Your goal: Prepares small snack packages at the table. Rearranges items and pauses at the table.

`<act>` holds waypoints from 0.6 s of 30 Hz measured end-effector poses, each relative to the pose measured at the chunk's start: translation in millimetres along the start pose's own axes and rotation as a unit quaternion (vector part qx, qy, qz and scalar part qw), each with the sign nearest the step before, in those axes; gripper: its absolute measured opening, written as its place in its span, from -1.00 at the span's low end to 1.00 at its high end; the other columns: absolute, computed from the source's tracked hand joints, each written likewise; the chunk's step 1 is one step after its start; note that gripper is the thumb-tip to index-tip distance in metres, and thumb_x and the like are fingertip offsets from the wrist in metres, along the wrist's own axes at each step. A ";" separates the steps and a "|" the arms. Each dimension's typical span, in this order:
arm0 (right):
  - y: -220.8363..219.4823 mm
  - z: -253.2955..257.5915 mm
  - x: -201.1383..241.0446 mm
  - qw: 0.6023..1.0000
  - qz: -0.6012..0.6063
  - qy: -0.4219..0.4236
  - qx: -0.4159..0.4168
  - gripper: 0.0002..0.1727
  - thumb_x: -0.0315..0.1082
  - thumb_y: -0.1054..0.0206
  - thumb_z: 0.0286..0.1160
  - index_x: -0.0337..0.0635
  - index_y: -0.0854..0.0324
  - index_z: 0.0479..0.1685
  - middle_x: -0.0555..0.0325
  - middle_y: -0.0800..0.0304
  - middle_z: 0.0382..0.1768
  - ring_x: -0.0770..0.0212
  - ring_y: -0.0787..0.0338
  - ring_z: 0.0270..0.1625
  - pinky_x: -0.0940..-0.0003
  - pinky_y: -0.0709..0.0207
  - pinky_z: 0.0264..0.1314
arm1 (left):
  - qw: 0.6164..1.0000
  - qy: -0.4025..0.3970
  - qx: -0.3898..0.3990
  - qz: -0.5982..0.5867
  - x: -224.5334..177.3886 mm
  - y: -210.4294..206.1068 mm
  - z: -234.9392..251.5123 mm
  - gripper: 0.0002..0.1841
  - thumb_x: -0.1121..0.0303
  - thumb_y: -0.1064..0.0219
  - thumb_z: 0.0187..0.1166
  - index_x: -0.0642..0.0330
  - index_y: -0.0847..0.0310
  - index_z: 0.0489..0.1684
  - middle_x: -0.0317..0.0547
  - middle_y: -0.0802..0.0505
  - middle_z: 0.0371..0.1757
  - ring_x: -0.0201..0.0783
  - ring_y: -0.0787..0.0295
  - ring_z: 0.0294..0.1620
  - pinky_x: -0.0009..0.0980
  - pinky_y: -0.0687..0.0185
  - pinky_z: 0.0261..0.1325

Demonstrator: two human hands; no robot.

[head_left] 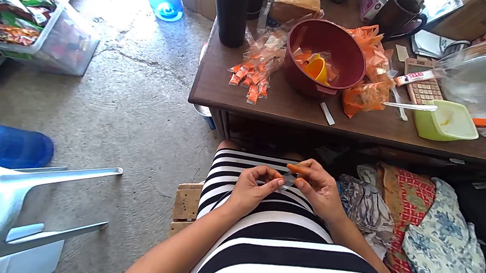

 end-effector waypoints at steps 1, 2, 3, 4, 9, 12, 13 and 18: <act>-1.6 0.0 1.2 1.000 -0.005 0.007 -0.001 -0.72 -0.20 -0.38 0.63 -0.15 -0.85 0.08 0.34 -0.74 -0.05 0.67 -0.65 -0.13 0.79 -0.58 -0.09 | 1.000 0.001 0.003 -0.001 0.6 -0.5 0.2 -0.98 0.51 -0.43 0.51 0.22 -0.76 -0.24 -0.49 -0.84 -0.32 -0.66 -0.74 -0.25 -0.65 -0.67 -0.07; -1.9 0.1 1.7 1.000 -0.012 0.010 -0.008 -0.80 -0.27 -0.42 0.58 -0.15 -0.88 -0.04 0.34 -0.76 -0.12 0.66 -0.68 -0.15 0.79 -0.61 -0.08 | 1.000 0.002 0.006 -0.002 1.2 -1.2 0.4 -0.98 0.51 -0.43 0.50 0.22 -0.76 -0.24 -0.49 -0.84 -0.32 -0.66 -0.74 -0.25 -0.65 -0.67 -0.07; -1.8 0.0 2.0 1.000 -0.019 0.013 -0.016 -0.86 -0.30 -0.46 0.53 -0.15 -0.88 -0.14 0.35 -0.74 -0.20 0.67 -0.67 -0.19 0.80 -0.60 -0.10 | 1.000 0.004 0.009 -0.001 1.5 -2.2 0.5 -0.98 0.52 -0.43 0.50 0.21 -0.76 -0.25 -0.50 -0.83 -0.32 -0.66 -0.73 -0.25 -0.65 -0.67 -0.07; -1.4 0.0 2.0 0.999 -0.023 0.013 -0.026 -0.89 -0.31 -0.50 0.48 -0.14 -0.88 -0.21 0.38 -0.72 -0.26 0.68 -0.65 -0.23 0.81 -0.58 -0.14 | 1.000 0.007 0.012 0.001 1.2 -3.1 0.6 -0.98 0.51 -0.44 0.49 0.21 -0.75 -0.25 -0.51 -0.83 -0.32 -0.67 -0.73 -0.26 -0.65 -0.66 -0.07; 1.6 -1.1 -5.6 0.997 0.000 -0.025 -0.073 -0.88 -0.29 -0.63 0.27 -0.06 -0.81 -0.45 0.49 -0.65 -0.43 0.72 -0.59 -0.39 0.85 -0.52 -0.32 | 1.000 0.003 0.022 0.008 1.1 -5.4 0.1 -0.98 0.48 -0.46 0.48 0.21 -0.76 -0.27 -0.52 -0.81 -0.33 -0.69 -0.70 -0.27 -0.68 -0.63 -0.09; 0.3 -0.9 -10.0 0.996 0.037 -0.069 -0.049 -0.92 -0.38 -0.50 0.45 -0.19 -0.86 -0.27 0.38 -0.78 -0.36 0.62 -0.72 -0.40 0.73 -0.68 -0.33 | 1.000 -0.003 0.020 0.009 0.1 -4.7 0.0 -0.97 0.48 -0.45 0.50 0.22 -0.76 -0.24 -0.50 -0.83 -0.30 -0.67 -0.72 -0.24 -0.65 -0.65 -0.06; -0.7 -1.0 -10.6 0.995 0.050 -0.079 -0.030 -0.88 -0.40 -0.44 0.52 -0.24 -0.86 -0.14 0.33 -0.82 -0.28 0.58 -0.76 -0.34 0.69 -0.71 -0.26 | 1.000 -0.002 0.014 0.009 0.0 -3.4 0.2 -0.97 0.49 -0.44 0.51 0.23 -0.76 -0.24 -0.48 -0.84 -0.30 -0.66 -0.73 -0.24 -0.64 -0.67 -0.06; 2.6 -3.5 -10.0 0.997 0.026 -0.073 -0.005 -0.85 -0.47 -0.43 0.50 -0.30 -0.85 -0.07 0.26 -0.86 -0.19 0.54 -0.81 -0.28 0.65 -0.77 -0.17 | 1.000 -0.002 -0.003 0.009 0.3 0.7 1.0 -0.98 0.51 -0.42 0.52 0.23 -0.76 -0.23 -0.48 -0.84 -0.31 -0.65 -0.73 -0.26 -0.65 -0.67 -0.09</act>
Point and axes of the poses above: each hand's wrist, its own z-axis towards the middle knuckle, its own y-axis out of the back of the hand, x = y × z, the point moved 9 cm from there along z, towards the middle knuckle
